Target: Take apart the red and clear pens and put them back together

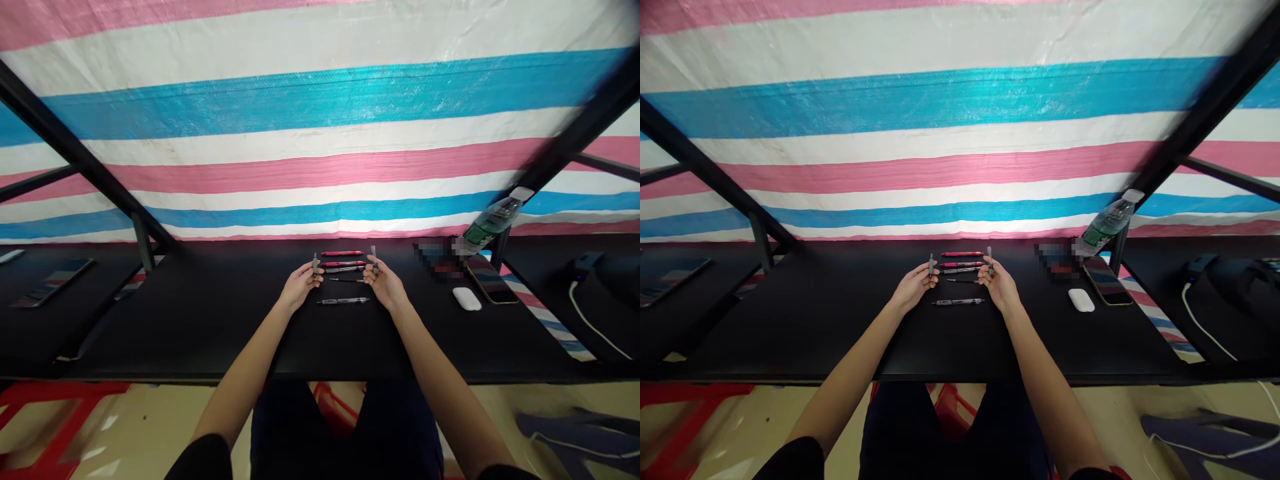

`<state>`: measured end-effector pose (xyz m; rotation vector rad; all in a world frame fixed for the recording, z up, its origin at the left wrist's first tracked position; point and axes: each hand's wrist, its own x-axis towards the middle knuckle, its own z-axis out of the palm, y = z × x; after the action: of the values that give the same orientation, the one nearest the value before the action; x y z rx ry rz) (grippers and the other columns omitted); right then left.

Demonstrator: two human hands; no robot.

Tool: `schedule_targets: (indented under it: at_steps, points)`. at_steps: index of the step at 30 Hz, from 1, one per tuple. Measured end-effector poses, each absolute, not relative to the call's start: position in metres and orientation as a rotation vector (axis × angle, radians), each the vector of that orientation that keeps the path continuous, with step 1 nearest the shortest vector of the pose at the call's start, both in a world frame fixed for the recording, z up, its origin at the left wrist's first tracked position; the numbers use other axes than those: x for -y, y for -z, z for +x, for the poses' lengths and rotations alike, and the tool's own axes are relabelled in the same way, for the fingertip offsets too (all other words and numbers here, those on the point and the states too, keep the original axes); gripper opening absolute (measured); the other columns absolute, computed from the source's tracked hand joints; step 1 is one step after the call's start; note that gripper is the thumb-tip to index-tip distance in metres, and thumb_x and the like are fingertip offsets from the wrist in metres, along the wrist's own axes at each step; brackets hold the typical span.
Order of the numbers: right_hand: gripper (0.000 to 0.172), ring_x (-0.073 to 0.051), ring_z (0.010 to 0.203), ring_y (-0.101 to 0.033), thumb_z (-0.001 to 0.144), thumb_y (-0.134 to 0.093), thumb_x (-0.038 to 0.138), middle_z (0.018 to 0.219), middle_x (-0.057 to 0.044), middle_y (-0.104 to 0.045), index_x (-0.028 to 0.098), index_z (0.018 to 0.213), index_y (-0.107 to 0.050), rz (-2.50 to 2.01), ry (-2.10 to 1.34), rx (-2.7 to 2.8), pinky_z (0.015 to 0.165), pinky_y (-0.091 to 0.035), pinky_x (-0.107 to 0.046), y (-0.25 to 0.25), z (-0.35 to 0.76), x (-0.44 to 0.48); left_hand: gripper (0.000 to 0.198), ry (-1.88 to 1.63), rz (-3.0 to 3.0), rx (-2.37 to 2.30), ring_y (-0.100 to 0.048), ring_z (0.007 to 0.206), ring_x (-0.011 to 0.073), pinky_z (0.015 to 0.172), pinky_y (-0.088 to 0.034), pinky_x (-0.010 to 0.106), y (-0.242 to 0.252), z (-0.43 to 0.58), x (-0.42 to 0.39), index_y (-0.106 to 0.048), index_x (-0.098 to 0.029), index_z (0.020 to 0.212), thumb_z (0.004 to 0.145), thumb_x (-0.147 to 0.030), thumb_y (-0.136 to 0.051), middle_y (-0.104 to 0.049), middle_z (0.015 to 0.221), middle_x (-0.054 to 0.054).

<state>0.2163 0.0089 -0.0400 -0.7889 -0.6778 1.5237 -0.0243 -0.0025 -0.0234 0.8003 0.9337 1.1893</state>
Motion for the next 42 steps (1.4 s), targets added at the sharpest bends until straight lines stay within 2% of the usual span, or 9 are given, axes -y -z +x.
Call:
schedule_targets:
  at_steps: [11,17,21,26,29,34,37,42]
  points:
    - [0.028,-0.015,0.07,-0.067,0.078,-0.064,0.032,0.083,-0.003,-0.07,0.022,0.104,-0.065,-0.792,-1.531,0.721,0.053,-0.05,-0.024,0.039,0.216,-0.008,0.033,-1.184,0.829,-0.907,-0.065,0.074,0.0143,0.065,-0.047,0.026,0.022,-0.024,0.004,-0.058,-0.017,0.105,0.076,-0.028,-0.069,-0.067,0.095,0.008]
    - [0.031,-0.014,0.068,-0.066,0.069,-0.077,0.029,0.074,0.0,-0.067,0.022,0.097,-0.067,-0.818,-1.451,0.742,0.05,-0.048,-0.021,0.037,0.212,-0.005,0.041,-1.261,0.85,-0.938,-0.058,0.064,0.01,0.057,-0.043,0.023,0.026,-0.023,0.002,-0.055,-0.017,0.101,0.067,-0.025,-0.077,-0.061,0.08,0.001]
    - [0.032,-0.014,0.068,-0.067,0.067,-0.078,0.03,0.074,0.0,-0.067,0.022,0.096,-0.066,-0.833,-1.423,0.781,0.051,-0.047,-0.022,0.036,0.211,-0.003,0.04,-1.268,0.887,-0.95,-0.055,0.062,0.009,0.055,-0.04,0.023,0.026,-0.022,0.001,-0.057,-0.017,0.098,0.066,-0.026,-0.078,-0.055,0.072,-0.003]
    - [0.033,-0.016,0.069,-0.067,0.07,-0.074,0.035,0.075,-0.001,-0.066,0.021,0.097,-0.064,-0.909,-1.349,0.85,0.052,-0.048,-0.024,0.038,0.211,-0.004,0.037,-1.253,0.882,-0.95,-0.055,0.062,0.0089,0.055,-0.04,0.023,0.026,-0.023,0.002,-0.061,-0.015,0.1,0.068,-0.027,-0.076,-0.058,0.077,0.0]
    - [0.031,-0.013,0.057,-0.061,0.071,-0.067,0.038,0.069,0.0,-0.063,0.019,0.095,-0.063,-1.0,-1.228,0.869,0.046,-0.043,-0.023,0.041,0.21,-0.007,0.035,-1.221,0.87,-0.933,-0.055,0.063,0.0089,0.055,-0.04,0.024,0.025,-0.023,0.002,-0.064,-0.013,0.103,0.073,-0.03,-0.072,-0.061,0.083,0.004]
    - [0.029,-0.01,0.049,-0.049,0.073,-0.06,0.041,0.062,0.004,-0.055,0.019,0.092,-0.06,-1.11,-1.035,0.919,0.042,-0.034,-0.022,0.047,0.211,-0.011,0.031,-1.202,0.845,-0.929,-0.055,0.059,0.0094,0.053,-0.038,0.024,0.023,-0.022,0.003,-0.067,-0.01,0.104,0.079,-0.028,-0.064,-0.059,0.077,0.003]
    - [0.028,-0.012,0.052,-0.05,0.074,-0.058,0.041,0.062,0.003,-0.054,0.019,0.092,-0.06,-1.224,-0.907,1.032,0.047,-0.037,-0.024,0.049,0.214,-0.01,0.03,-1.206,0.84,-0.936,-0.054,0.058,0.0096,0.053,-0.038,0.025,0.023,-0.022,0.003,-0.067,-0.01,0.103,0.079,-0.026,-0.061,-0.058,0.075,0.003]
    - [0.02,-0.019,0.068,-0.058,0.076,-0.054,0.036,0.073,-0.005,-0.065,0.019,0.085,-0.061,-1.563,-0.504,1.254,0.066,-0.043,-0.031,0.048,0.219,-0.006,0.029,-1.199,0.859,-0.951,-0.053,0.058,0.0096,0.054,-0.038,0.025,0.023,-0.022,0.003,-0.068,-0.01,0.101,0.077,-0.026,-0.062,-0.059,0.072,0.002]
